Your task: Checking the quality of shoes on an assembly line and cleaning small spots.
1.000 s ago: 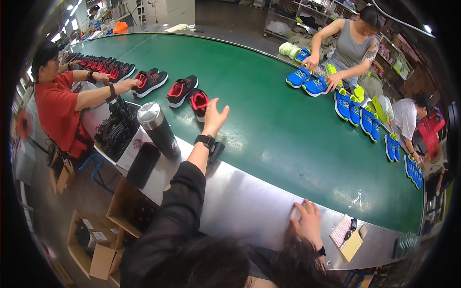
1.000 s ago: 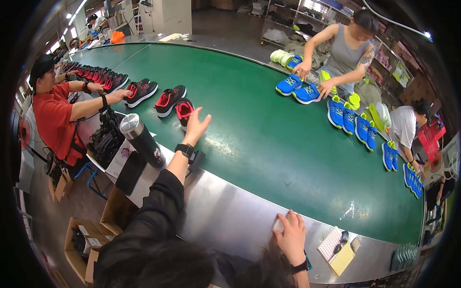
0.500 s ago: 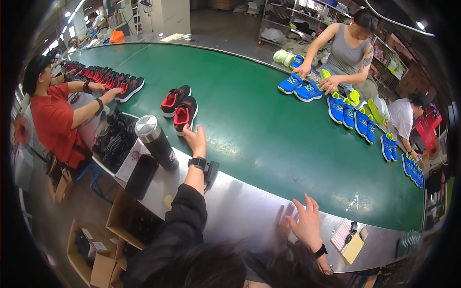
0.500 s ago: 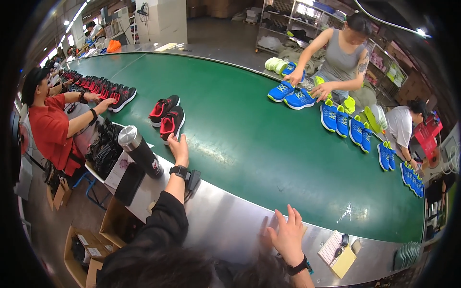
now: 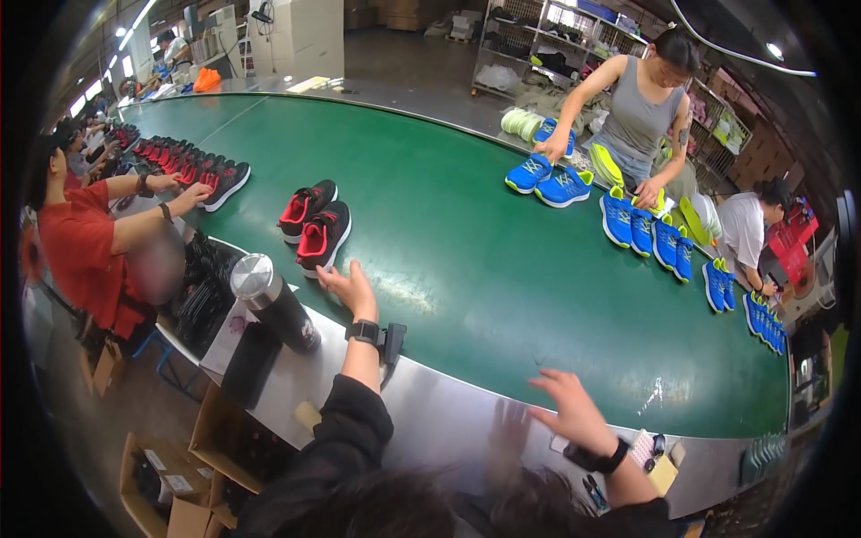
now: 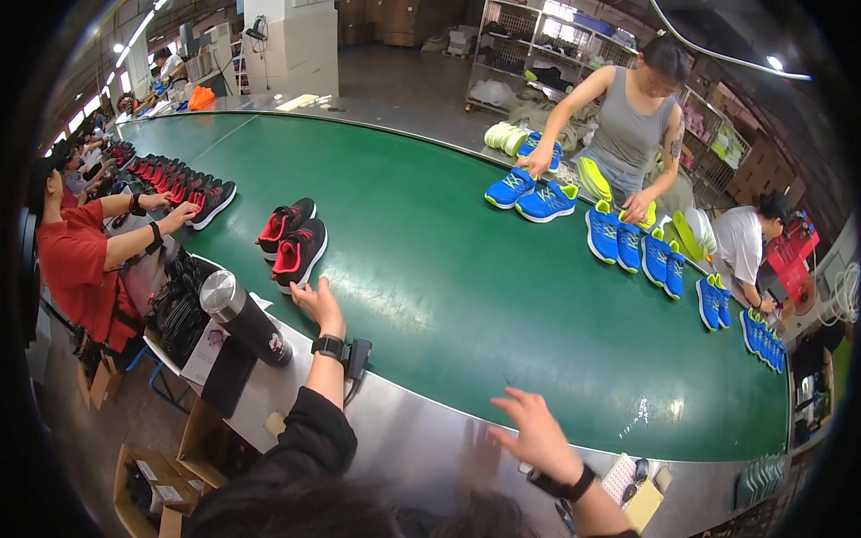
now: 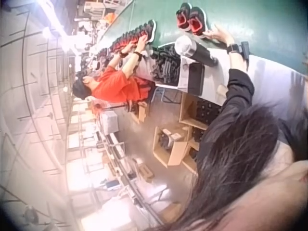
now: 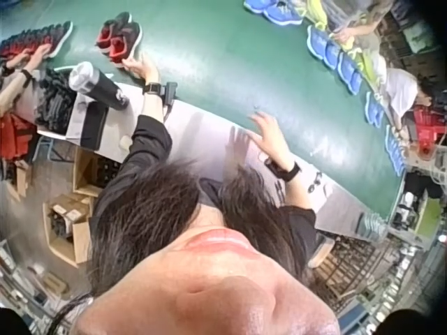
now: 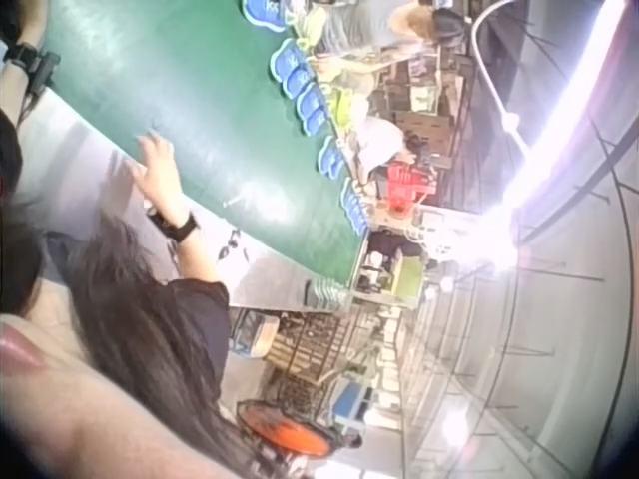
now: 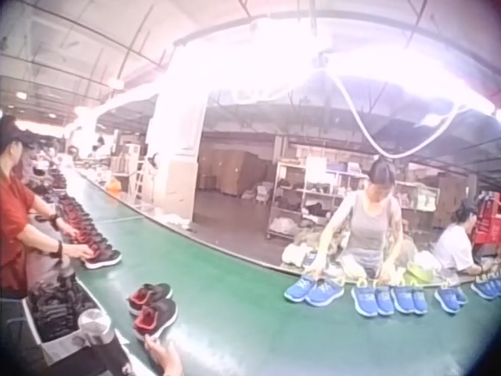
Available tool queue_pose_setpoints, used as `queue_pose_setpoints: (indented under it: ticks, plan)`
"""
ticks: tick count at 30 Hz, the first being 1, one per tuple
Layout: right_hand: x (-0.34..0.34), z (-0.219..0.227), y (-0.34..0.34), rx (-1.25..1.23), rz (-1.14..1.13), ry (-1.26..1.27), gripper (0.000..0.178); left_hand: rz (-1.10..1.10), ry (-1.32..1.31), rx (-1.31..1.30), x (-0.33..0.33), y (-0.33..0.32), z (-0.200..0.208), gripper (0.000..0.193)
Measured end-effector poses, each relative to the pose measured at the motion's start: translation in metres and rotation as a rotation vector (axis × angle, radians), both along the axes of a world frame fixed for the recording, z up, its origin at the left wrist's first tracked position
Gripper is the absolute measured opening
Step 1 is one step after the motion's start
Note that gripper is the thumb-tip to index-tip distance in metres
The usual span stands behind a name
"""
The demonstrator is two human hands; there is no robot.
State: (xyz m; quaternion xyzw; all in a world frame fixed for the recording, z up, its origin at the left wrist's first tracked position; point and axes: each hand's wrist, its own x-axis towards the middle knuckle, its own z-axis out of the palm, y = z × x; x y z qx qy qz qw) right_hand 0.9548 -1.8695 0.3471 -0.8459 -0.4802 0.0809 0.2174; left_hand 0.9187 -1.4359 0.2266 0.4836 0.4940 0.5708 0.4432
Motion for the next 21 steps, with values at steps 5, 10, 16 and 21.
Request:
queue_pose_setpoints:
  ticks: [5, 10, 16, 21]
  plan:
    - [0.138, -0.018, 0.067, 0.208, -0.120, 0.808, 0.046, -0.238, -0.049, -0.026, 0.003, -0.022, -0.003, 0.075]
    - [0.276, -0.072, 0.169, 0.741, -0.575, 1.163, 0.064, -0.556, 0.413, 0.141, 0.015, -0.039, -0.001, 0.024]
    - [0.361, -0.113, 0.277, 1.201, -0.763, 1.103, 0.080, -0.609, 0.546, 0.376, 0.011, -0.046, 0.013, 0.010]
    - [0.394, -0.115, 0.332, 1.338, -0.697, 1.115, 0.093, -0.655, 0.596, 0.454, 0.015, -0.052, 0.017, 0.007]
